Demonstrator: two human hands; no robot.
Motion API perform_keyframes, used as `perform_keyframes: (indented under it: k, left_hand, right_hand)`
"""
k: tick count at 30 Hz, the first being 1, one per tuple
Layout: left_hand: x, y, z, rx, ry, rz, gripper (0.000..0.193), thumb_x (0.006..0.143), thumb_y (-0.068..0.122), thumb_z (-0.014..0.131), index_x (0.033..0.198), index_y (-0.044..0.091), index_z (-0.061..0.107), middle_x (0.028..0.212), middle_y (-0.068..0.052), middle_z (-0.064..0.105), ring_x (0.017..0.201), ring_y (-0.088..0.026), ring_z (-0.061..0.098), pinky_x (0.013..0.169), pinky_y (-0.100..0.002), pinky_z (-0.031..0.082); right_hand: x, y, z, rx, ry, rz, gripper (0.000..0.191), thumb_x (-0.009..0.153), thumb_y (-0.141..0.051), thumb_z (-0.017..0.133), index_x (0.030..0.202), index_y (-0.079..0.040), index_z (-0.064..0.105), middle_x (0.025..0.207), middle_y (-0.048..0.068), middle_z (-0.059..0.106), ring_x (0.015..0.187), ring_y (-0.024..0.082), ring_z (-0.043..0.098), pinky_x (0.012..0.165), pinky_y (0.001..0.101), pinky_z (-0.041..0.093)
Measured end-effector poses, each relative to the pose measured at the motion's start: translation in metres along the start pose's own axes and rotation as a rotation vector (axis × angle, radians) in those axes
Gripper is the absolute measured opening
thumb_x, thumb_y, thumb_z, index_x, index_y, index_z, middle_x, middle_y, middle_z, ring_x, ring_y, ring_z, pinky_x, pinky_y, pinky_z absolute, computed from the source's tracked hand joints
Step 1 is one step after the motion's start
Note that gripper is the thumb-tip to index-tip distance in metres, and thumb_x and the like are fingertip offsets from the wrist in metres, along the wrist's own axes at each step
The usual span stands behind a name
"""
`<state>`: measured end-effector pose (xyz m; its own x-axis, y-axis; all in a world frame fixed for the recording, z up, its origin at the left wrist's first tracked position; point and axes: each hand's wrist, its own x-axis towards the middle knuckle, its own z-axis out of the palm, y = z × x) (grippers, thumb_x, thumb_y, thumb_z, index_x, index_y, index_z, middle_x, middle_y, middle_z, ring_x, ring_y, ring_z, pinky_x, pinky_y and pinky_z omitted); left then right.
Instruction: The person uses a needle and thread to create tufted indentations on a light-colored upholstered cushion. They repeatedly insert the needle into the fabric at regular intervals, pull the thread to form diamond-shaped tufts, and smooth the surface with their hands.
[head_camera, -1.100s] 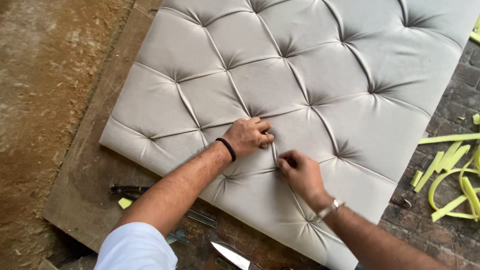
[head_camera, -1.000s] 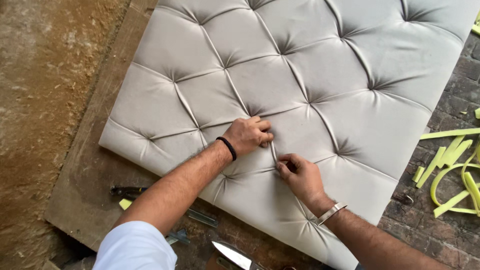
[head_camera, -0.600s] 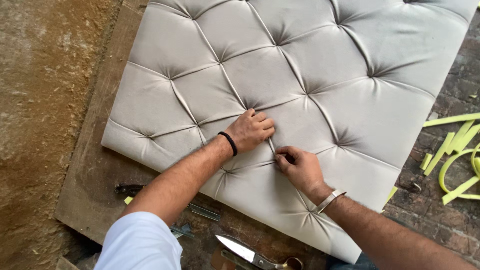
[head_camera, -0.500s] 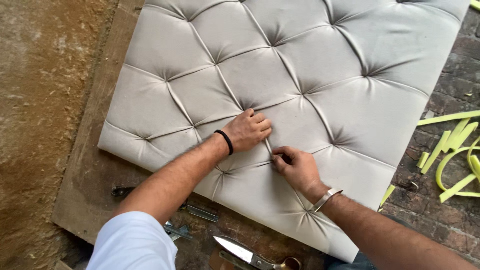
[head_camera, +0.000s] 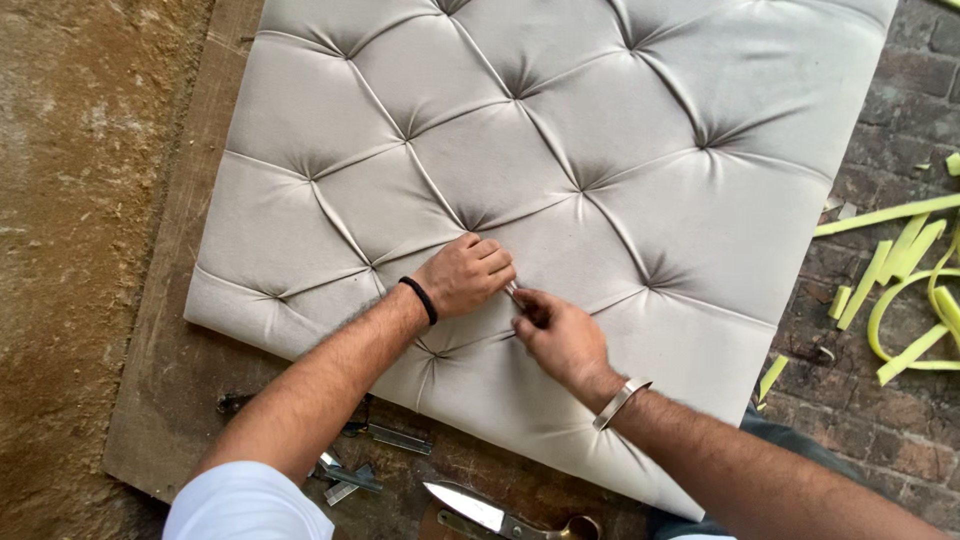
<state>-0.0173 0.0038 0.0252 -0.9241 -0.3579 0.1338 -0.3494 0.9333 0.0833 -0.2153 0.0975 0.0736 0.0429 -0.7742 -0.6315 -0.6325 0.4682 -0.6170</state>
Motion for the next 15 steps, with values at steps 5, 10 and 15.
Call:
perform_keyframes:
  k: [5, 10, 15]
  left_hand:
    - [0.002, -0.007, -0.001, -0.202, 0.124, -0.048, 0.007, 0.091, 0.023, 0.068, 0.092, 0.018, 0.072, 0.107, 0.004, 0.070, 0.107, -0.015, 0.065, 0.090, -0.033, 0.054]
    - [0.019, 0.001, 0.000, -0.102, 0.030, -0.015, 0.006, 0.093, 0.021, 0.067, 0.091, 0.016, 0.071, 0.104, 0.004, 0.071, 0.100, -0.015, 0.065, 0.083, -0.033, 0.051]
    - [0.032, 0.000, -0.011, -0.152, -0.117, -0.032, 0.005, 0.087, 0.017, 0.063, 0.087, 0.013, 0.066, 0.089, 0.000, 0.066, 0.089, -0.019, 0.063, 0.081, -0.036, 0.049]
  right_hand:
    - [0.006, 0.005, -0.009, -0.007, -0.019, -0.003, 0.043, 0.090, -0.033, 0.067, 0.132, -0.028, 0.068, 0.106, 0.002, 0.079, 0.093, 0.018, 0.077, 0.088, 0.0341, 0.059]
    - [-0.011, 0.017, -0.012, -0.040, 0.138, -0.256, 0.039, 0.090, -0.033, 0.069, 0.127, -0.020, 0.072, 0.107, 0.008, 0.076, 0.091, 0.024, 0.074, 0.085, 0.0369, 0.059]
    - [-0.018, 0.020, -0.015, -0.092, 0.079, -0.124, 0.041, 0.091, -0.036, 0.065, 0.130, -0.022, 0.069, 0.103, 0.006, 0.076, 0.089, 0.024, 0.075, 0.083, 0.0388, 0.059]
